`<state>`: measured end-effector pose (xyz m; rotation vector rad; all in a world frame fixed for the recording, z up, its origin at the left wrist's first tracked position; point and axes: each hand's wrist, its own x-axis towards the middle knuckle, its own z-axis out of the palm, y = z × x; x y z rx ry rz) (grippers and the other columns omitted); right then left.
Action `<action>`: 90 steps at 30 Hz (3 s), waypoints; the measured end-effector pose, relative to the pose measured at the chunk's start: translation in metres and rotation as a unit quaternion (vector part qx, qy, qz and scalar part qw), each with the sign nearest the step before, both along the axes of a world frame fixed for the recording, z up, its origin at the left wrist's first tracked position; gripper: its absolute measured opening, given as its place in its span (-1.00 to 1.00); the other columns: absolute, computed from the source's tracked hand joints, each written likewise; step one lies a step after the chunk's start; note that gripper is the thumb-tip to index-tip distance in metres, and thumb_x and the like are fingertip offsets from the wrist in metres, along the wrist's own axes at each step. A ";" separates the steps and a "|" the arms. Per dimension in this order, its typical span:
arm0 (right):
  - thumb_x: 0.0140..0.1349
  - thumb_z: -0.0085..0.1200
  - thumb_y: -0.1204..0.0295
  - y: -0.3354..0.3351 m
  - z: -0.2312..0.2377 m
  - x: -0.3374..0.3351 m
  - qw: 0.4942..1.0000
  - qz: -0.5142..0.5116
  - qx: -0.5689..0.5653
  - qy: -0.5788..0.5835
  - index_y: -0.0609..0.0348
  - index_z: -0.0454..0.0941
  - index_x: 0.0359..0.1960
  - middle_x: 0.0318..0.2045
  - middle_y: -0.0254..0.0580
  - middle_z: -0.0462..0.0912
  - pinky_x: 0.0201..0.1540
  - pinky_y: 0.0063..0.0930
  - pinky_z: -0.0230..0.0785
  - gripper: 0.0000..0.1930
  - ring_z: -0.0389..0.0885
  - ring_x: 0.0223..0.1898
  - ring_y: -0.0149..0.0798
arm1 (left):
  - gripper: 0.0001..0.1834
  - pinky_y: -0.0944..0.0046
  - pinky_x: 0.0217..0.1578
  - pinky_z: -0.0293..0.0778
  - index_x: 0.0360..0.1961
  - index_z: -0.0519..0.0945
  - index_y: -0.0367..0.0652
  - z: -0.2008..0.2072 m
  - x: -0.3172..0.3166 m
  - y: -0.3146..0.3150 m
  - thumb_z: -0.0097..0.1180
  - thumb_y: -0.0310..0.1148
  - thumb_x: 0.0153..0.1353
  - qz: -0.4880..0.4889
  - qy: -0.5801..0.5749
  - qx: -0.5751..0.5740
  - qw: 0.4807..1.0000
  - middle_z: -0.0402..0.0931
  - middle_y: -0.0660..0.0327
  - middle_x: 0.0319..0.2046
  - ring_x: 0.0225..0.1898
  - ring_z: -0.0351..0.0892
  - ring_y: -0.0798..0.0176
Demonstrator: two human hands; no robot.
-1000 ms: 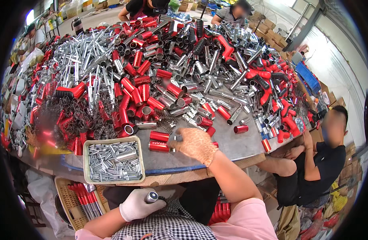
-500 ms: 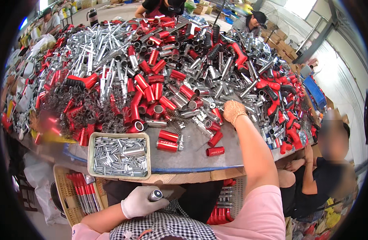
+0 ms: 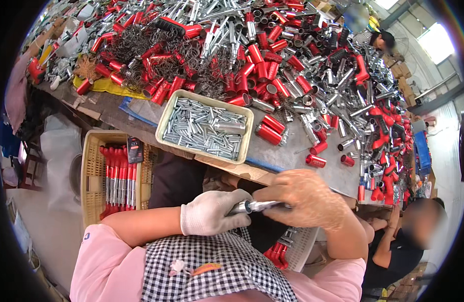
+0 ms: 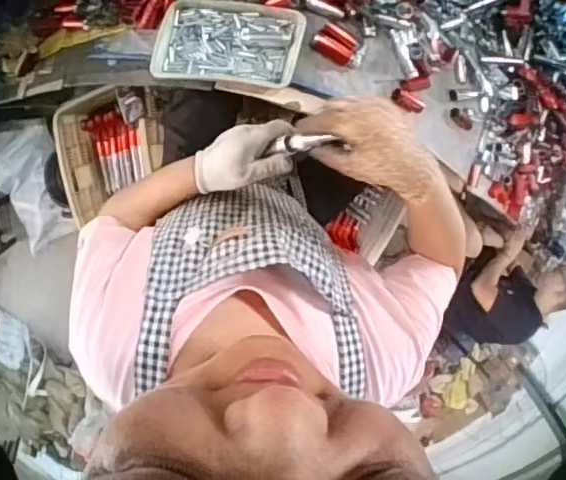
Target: The person assembles metal handle tools by hand, connecting metal tubes, pins, and outer sleeves, and places the finished assemblies into a plastic basket.
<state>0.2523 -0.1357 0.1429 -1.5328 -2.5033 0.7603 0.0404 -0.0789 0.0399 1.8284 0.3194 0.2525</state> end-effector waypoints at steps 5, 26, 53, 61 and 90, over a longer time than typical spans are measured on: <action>0.04 0.19 0.28 -0.003 -0.004 -0.036 0.993 0.062 0.006 -0.101 0.06 0.56 -0.09 -0.38 -0.11 0.59 -0.22 -0.18 0.43 -0.64 0.60 -0.28 -0.02 | -0.57 0.01 -0.36 0.45 -0.13 0.41 -0.27 -0.002 -0.019 -0.006 0.15 -0.10 0.22 0.004 0.003 0.037 0.999 0.53 -0.04 -0.46 -0.37 0.58 -0.14; -0.13 0.17 0.63 0.004 0.003 -0.068 0.998 0.024 0.021 0.055 0.16 0.53 -0.05 -0.05 0.04 0.52 -0.02 -0.15 0.43 -0.52 0.51 -0.02 0.09 | -0.55 0.07 -0.28 0.47 -0.04 0.46 -0.20 -0.026 -0.061 -0.007 0.19 -0.12 0.17 0.049 -0.040 0.031 0.997 0.55 0.02 -0.39 -0.30 0.59 -0.05; 0.15 0.11 0.00 0.002 -0.002 -0.074 0.981 -0.024 0.192 0.015 0.03 0.54 -0.02 -0.27 -0.19 0.68 -0.39 -0.25 0.49 -0.52 0.67 -0.33 -0.05 | -0.57 0.11 -0.33 0.50 -0.11 0.50 -0.26 -0.016 -0.065 0.002 0.32 -0.25 0.06 0.049 -0.033 0.053 0.997 0.56 0.01 -0.41 -0.37 0.59 -0.06; 0.24 -0.02 -0.07 0.007 -0.019 -0.070 0.942 0.022 0.318 0.111 0.04 0.56 -0.01 -0.40 -0.11 0.66 -0.39 -0.21 0.48 -0.50 0.65 -0.38 0.02 | -0.55 0.13 -0.33 0.50 -0.09 0.50 -0.26 -0.019 -0.062 0.001 0.32 -0.24 0.07 0.046 -0.062 0.072 0.994 0.55 0.02 -0.39 -0.36 0.60 -0.04; -0.19 0.23 0.46 -0.055 -0.108 -0.089 0.961 -0.140 0.007 0.239 0.32 0.45 0.07 -0.39 -0.03 0.66 -0.31 -0.24 0.50 -0.36 0.67 -0.39 0.00 | -0.73 0.14 -0.01 0.46 -0.15 0.47 -0.23 -0.031 -0.112 0.013 -0.01 -0.21 0.35 0.421 -0.105 -0.446 0.783 0.49 0.19 -0.34 -0.25 0.53 0.20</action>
